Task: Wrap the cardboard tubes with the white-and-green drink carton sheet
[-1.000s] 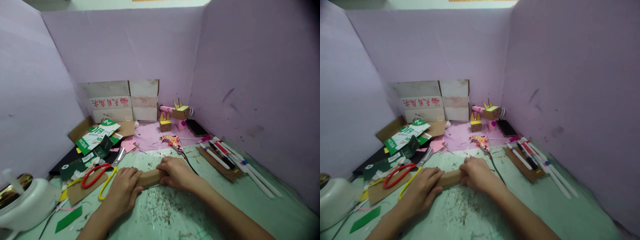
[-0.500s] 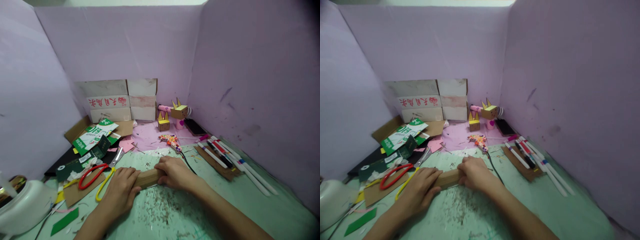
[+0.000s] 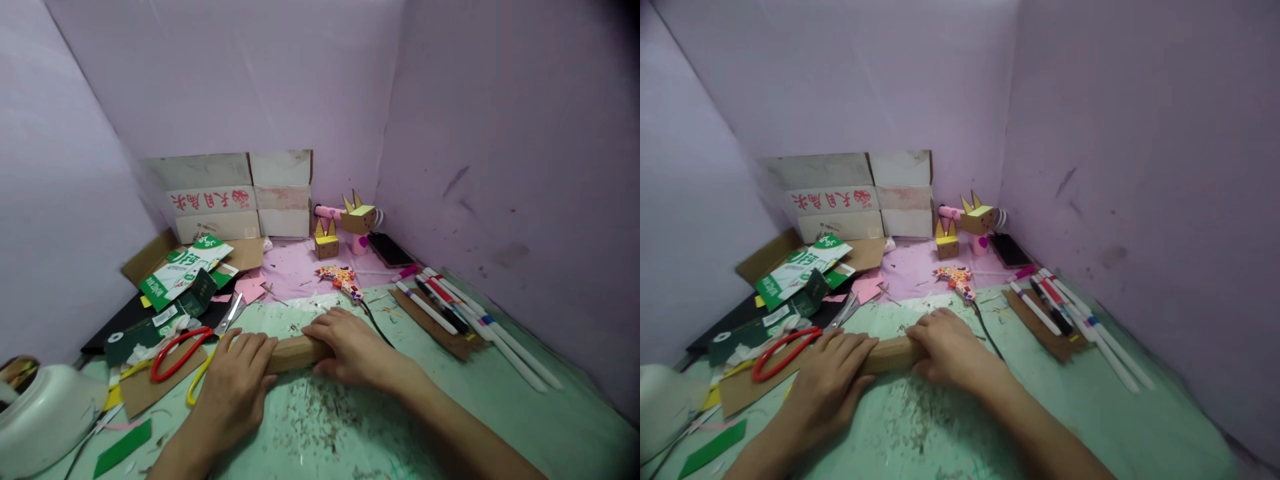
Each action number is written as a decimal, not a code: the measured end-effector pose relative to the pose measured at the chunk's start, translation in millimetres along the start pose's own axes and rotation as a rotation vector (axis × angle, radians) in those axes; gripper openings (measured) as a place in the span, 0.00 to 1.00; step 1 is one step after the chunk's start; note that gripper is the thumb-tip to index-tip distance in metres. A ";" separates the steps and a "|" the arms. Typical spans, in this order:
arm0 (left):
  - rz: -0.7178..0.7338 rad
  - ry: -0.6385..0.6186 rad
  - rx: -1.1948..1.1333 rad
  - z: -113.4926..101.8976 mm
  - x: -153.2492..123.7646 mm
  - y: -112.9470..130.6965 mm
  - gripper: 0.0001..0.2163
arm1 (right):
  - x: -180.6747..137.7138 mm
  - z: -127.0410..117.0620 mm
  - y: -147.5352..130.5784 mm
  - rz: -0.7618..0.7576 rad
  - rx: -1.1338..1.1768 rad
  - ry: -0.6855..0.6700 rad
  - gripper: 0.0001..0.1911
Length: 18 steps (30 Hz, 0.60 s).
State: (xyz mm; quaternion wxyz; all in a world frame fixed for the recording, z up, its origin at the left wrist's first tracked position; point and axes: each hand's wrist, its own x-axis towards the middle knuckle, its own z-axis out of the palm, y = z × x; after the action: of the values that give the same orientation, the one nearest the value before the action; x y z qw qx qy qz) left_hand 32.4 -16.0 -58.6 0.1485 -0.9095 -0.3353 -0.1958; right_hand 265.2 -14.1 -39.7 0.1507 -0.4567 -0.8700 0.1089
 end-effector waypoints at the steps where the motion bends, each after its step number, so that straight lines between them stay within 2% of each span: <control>1: 0.003 0.029 0.026 -1.6 -0.3 -1.6 0.17 | -0.8 -2.3 0.0 -0.014 0.036 0.055 0.29; 3: -0.031 0.090 0.051 -3.9 -1.9 -6.7 0.17 | -3.1 -9.3 -0.3 -0.017 0.162 0.255 0.32; 6: -0.148 0.157 0.037 -3.2 -4.8 -17.6 0.15 | -9.2 -27.2 0.7 0.093 0.372 0.600 0.21; 8: -0.232 0.157 0.023 -1.2 -3.4 -25.3 0.15 | -15.7 -42.3 5.6 0.221 0.438 0.731 0.15; 12: -0.413 0.034 -0.028 -0.1 15.9 -37.7 0.16 | -32.9 -65.1 30.1 0.421 0.532 0.847 0.09; 15: -0.523 -0.054 -0.068 2.5 38.8 -42.0 0.16 | -44.8 -64.2 51.1 0.524 0.714 0.922 0.16; 18: -0.588 -0.041 -0.077 11.7 56.1 -41.2 0.15 | -52.2 -49.1 65.3 0.573 0.856 0.958 0.22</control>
State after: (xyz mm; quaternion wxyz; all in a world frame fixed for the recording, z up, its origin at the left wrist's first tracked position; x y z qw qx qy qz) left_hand 47.1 49.7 -37.6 0.0440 -0.7820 -0.5798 -0.2245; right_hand 360.8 -18.2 -23.8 0.6491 -0.5661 -0.4340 0.2642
